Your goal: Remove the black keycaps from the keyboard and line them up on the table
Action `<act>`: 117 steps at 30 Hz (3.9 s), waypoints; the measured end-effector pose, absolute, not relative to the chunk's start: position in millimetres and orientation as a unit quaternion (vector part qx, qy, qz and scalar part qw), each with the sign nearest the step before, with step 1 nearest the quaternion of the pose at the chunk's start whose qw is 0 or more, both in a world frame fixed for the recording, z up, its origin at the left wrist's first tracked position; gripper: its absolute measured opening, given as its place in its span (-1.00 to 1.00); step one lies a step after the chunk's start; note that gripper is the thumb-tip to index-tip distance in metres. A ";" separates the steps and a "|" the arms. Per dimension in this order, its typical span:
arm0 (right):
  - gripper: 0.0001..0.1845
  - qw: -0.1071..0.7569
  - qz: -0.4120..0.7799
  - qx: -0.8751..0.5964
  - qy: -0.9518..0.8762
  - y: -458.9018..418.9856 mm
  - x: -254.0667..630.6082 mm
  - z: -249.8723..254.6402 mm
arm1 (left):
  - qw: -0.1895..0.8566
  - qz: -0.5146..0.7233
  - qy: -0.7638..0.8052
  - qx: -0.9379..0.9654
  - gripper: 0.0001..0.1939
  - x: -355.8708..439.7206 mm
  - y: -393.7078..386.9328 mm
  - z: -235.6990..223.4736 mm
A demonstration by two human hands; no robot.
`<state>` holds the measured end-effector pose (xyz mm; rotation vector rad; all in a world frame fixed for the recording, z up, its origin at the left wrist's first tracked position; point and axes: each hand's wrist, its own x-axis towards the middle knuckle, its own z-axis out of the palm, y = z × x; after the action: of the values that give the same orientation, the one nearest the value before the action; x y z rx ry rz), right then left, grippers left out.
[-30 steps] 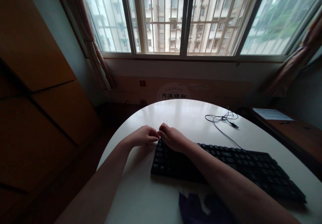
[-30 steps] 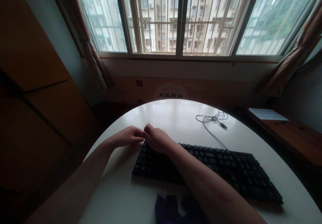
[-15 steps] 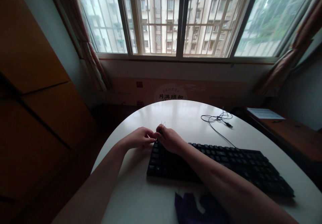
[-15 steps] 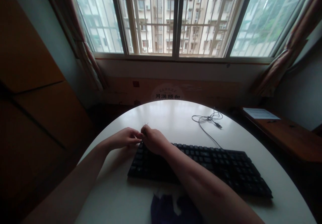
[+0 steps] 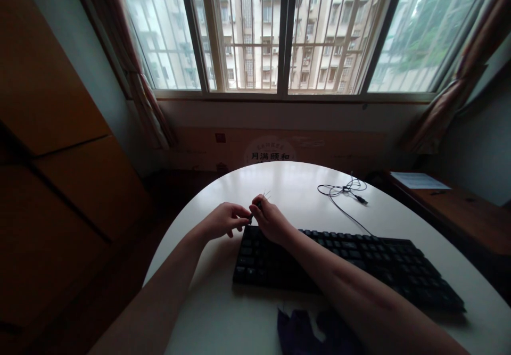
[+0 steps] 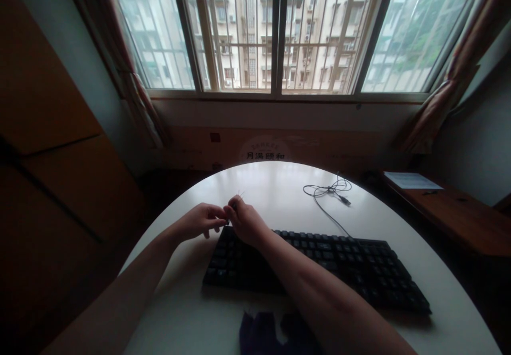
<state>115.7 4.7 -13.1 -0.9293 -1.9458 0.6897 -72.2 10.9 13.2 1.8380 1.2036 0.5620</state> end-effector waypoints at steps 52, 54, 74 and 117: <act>-0.61 0.532 0.464 -0.540 -0.458 -74.8 427.0 -36.1 | 0.323 0.209 0.428 0.818 -0.71 -28.1 12.0 -7.0; -0.58 0.516 0.487 -0.528 -0.467 -77.7 428.3 -35.6 | 0.345 0.186 0.423 0.817 -0.70 -32.0 9.3 -2.1; -0.70 0.549 0.495 -0.535 -0.409 -79.0 438.6 -37.3 | 0.332 0.346 0.522 0.705 -0.67 -56.0 72.7 -6.6; -0.79 0.583 0.499 -0.551 -0.328 -69.0 441.4 -44.9 | 0.207 0.365 0.535 0.733 -0.56 -59.6 144.1 -41.9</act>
<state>441.4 -69.0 -44.9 -1.2868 -0.7649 1.1641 -59.6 144.1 -41.9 2.0426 1.4894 1.0163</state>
